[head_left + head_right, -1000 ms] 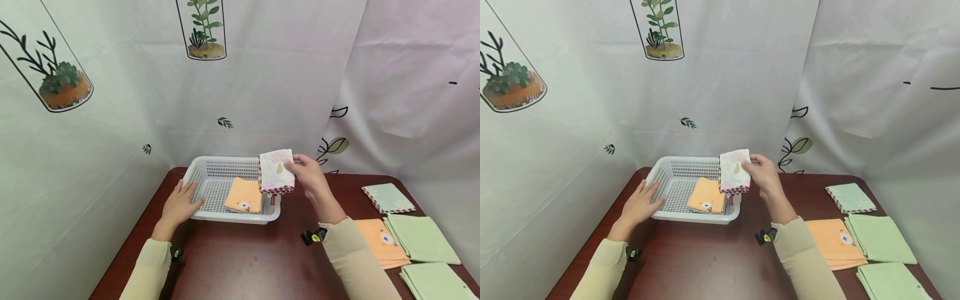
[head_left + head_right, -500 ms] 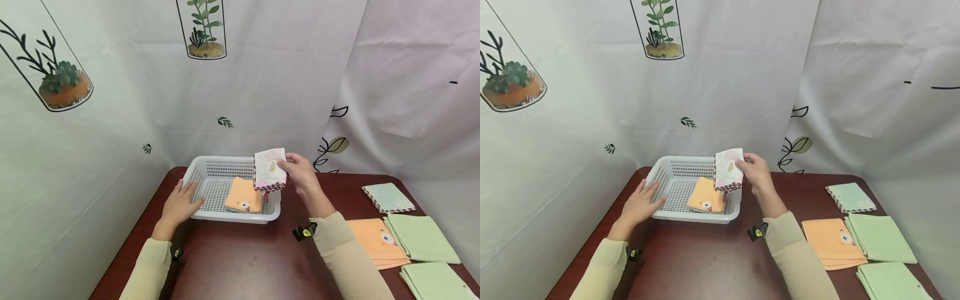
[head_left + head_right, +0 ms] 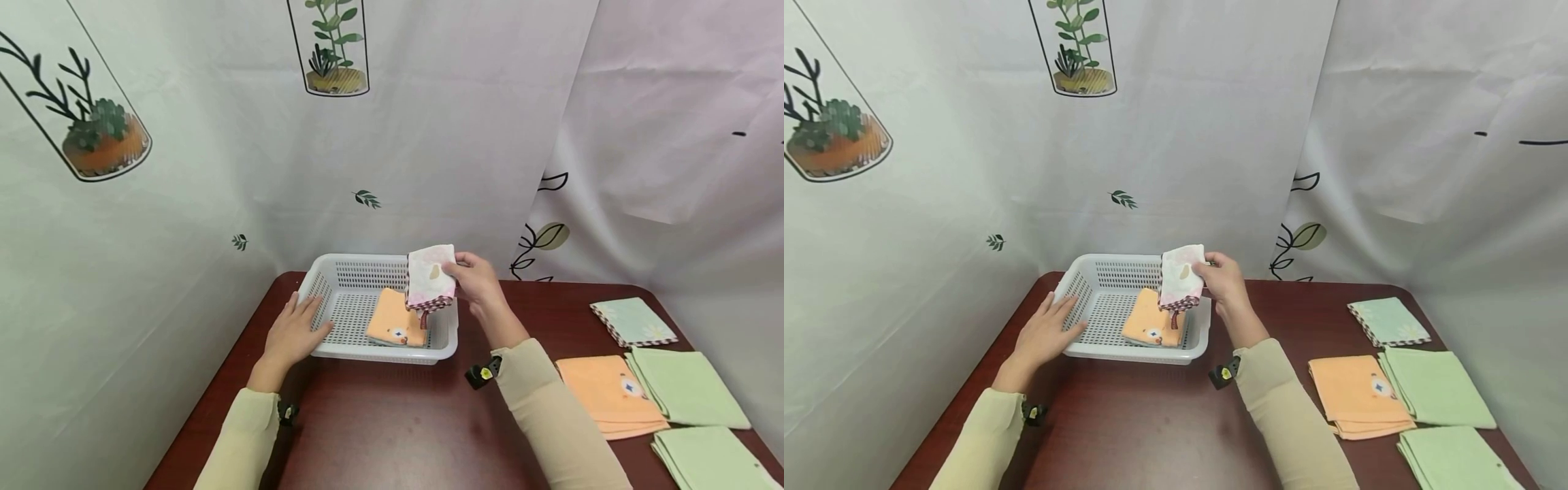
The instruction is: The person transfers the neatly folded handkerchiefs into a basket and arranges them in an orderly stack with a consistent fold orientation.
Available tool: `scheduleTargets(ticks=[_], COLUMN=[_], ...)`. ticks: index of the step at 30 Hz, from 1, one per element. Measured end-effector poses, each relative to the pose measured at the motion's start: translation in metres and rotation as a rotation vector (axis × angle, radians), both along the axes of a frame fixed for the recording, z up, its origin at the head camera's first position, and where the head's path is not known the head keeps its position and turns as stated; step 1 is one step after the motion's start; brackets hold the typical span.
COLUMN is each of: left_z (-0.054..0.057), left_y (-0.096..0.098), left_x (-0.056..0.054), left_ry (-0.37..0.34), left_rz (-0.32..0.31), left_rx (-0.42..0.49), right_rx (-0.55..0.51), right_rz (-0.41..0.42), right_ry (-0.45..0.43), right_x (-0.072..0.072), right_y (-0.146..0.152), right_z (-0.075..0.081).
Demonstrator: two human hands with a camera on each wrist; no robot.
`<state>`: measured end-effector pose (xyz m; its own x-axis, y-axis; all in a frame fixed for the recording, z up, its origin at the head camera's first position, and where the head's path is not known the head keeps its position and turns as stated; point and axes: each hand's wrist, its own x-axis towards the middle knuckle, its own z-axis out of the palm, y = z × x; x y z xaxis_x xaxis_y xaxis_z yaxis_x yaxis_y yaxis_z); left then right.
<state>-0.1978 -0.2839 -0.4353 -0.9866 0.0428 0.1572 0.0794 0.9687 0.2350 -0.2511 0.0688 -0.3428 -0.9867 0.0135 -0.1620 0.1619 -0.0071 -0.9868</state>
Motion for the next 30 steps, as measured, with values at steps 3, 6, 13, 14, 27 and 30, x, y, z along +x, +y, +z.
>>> scheduleTargets(ticks=[3, 6, 13, 14, 27, 30], left_z=[0.0, 0.0, -0.001, -0.002, -0.001, -0.001], left_y=[0.0, -0.001, -0.001, -0.001, -0.001, -0.001], left_x=[0.0, 0.0, -0.001, -0.001, -0.001, -0.002], left_ry=[0.002, 0.004, 0.001, 0.001, -0.009, -0.009], left_rz=[0.001, 0.003, 0.005, 0.005, 0.004, 0.003], left_rx=[-0.005, -0.007, -0.009, -0.008, 0.002, -0.001], right_rx=[0.0, -0.005, 0.001, -0.001, 0.008, 0.002], right_rz=[-0.005, -0.01, -0.019, -0.02, -0.026, -0.023], right_ry=[0.0, -0.006, -0.025, -0.028, -0.064, -0.062], right_x=[-0.002, -0.005, -0.009, -0.009, -0.014, -0.014], right_y=[-0.004, -0.008, -0.017, -0.018, -0.032, -0.035], right_z=[-0.003, -0.007, -0.014, -0.015, -0.024, -0.025])
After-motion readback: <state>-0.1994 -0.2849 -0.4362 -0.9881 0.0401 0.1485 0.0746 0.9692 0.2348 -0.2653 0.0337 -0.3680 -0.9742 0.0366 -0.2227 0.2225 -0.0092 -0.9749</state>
